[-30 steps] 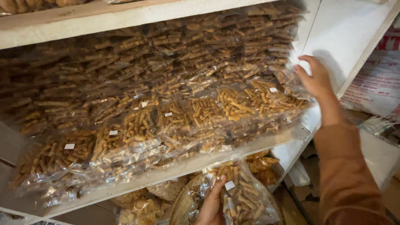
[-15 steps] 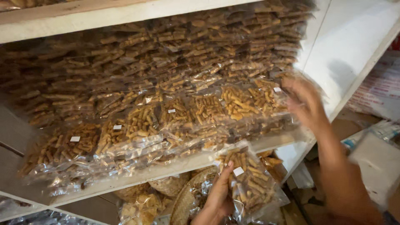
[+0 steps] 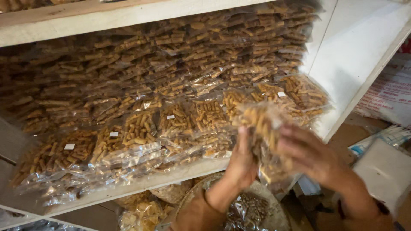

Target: The person takes plastic bags of rolled snack crackers from a large woven basket on the floor and arranges them in rows on the shop shelf, pressing bags into place and filling gaps along the shelf. They repeatedly pick bags one at a time and place them beside matching bags already on display.

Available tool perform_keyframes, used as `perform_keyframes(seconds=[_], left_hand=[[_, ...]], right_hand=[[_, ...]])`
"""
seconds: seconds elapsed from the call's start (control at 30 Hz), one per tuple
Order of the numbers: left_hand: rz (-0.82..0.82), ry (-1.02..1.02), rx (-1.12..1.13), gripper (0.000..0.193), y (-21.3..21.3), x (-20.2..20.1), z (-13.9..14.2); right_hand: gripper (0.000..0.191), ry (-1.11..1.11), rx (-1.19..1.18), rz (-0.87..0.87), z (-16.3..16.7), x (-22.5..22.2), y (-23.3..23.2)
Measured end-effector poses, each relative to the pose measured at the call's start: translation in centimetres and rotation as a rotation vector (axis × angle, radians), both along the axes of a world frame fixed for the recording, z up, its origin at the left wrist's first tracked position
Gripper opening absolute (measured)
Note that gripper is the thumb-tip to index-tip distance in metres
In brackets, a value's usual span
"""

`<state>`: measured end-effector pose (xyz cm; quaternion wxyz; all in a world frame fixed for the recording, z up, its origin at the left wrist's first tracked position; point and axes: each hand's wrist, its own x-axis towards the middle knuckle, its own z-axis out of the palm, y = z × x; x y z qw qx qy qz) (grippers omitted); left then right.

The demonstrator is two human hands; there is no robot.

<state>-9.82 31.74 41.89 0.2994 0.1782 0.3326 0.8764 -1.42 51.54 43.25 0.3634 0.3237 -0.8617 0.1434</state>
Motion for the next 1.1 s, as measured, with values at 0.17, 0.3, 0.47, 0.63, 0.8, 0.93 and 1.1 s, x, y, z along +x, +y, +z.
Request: perform_keyframes(seconds=[0.17, 0.3, 0.47, 0.63, 0.8, 0.93, 1.1], left_hand=[[0.121, 0.088, -0.006, 0.024, 2.0, -5.4, -0.6], [0.220, 0.039, -0.043, 0.014, 2.0, -7.5, -0.8], [0.182, -0.083, -0.144, 0.005, 1.2, -7.4, -0.2], [0.148, -0.075, -0.105, 0.011, 1.5, -7.3, -0.8], [0.143, -0.093, -0.075, 0.009, 2.1, -6.6, -1.1], [0.104, -0.059, -0.084, 0.016, 2.5, -5.2, -0.2], [0.080, -0.166, -0.146, 0.022, 2.4, -4.2, -0.3]], right_hand=[[0.039, 0.238, -0.060, -0.325, 0.4, -7.9, 8.5], [0.048, -0.024, 0.030, -0.495, -0.1, -13.3, 14.2], [0.066, -0.314, 0.079, -0.775, -0.8, -14.9, 14.4], [0.053, -0.132, -0.277, -0.172, -1.3, -7.5, 8.3], [0.049, -0.007, -0.174, -0.171, -0.5, -4.3, 3.3], [0.042, -0.082, -0.300, -0.493, 3.6, -12.0, 7.6], [0.075, -0.552, -0.027, -0.841, 3.0, -21.5, 11.6]])
